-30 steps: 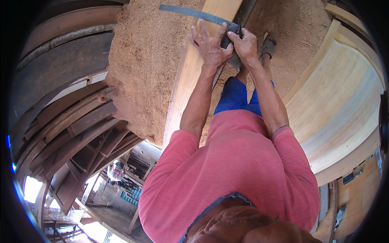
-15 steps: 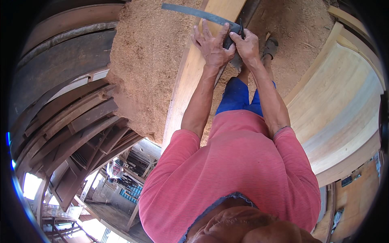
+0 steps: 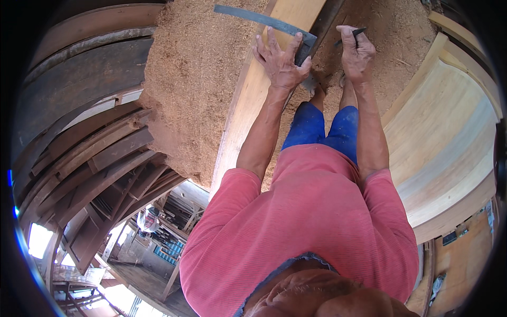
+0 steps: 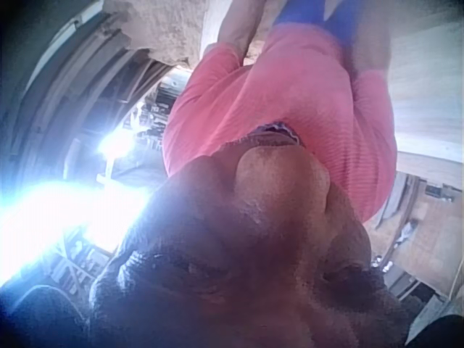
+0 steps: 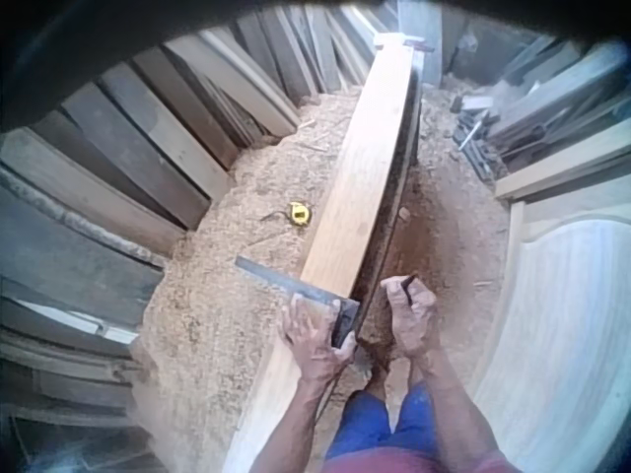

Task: The person measures a long curved wooden plank with a tape measure and marks it using a square and a pencil. They repeatedly reposition the square and pencil to draw straight lines along the plank's length.

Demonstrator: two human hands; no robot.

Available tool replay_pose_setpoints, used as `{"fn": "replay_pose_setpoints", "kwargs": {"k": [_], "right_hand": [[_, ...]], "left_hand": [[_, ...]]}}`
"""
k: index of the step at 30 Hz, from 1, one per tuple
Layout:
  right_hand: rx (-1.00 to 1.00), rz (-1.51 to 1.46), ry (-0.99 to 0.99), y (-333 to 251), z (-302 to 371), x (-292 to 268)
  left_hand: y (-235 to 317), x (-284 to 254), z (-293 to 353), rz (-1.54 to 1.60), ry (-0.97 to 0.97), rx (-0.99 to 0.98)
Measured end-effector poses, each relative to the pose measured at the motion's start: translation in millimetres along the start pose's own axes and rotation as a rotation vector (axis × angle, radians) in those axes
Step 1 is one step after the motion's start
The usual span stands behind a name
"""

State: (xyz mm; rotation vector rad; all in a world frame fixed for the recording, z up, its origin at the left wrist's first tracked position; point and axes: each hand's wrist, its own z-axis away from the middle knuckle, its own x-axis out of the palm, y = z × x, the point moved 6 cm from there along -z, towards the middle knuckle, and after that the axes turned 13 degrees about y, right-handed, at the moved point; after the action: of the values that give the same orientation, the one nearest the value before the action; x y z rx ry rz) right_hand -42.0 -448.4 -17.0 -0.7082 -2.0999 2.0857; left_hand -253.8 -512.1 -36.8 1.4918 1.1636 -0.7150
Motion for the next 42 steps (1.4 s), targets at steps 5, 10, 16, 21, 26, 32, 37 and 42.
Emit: {"fn": "replay_pose_setpoints", "kwargs": {"k": [5,10,16,21,26,32,37,42], "right_hand": [[0.018,-0.162,-0.289,-17,-7,19],[0.168,-0.149,-0.417,-9,-6,39],[-0.326,0.164,-0.458,-34,-19,42],[-0.349,0.448,-0.497,-31,-25,34],[-0.024,0.658,-0.514,13,15,42],[0.304,0.101,-0.354,32,86,57],[0.347,0.057,-0.463,38,118,58],[0.387,-0.056,-0.386,44,137,61]], "left_hand": [[4,-3,-1,-0.058,-0.011,0.007],[3,-2,-3,-0.009,-0.014,-0.028],[3,-2,-3,-0.041,-0.046,-0.032],[3,-2,-2,-0.031,-0.043,-0.034],[2,-4,-1,-0.02,-0.005,-0.007],[-10,-18,20,0.021,-0.068,-0.024],[-27,-36,52,-0.009,-0.138,-0.055],[-36,-37,58,0.065,-0.072,-0.011]]}}
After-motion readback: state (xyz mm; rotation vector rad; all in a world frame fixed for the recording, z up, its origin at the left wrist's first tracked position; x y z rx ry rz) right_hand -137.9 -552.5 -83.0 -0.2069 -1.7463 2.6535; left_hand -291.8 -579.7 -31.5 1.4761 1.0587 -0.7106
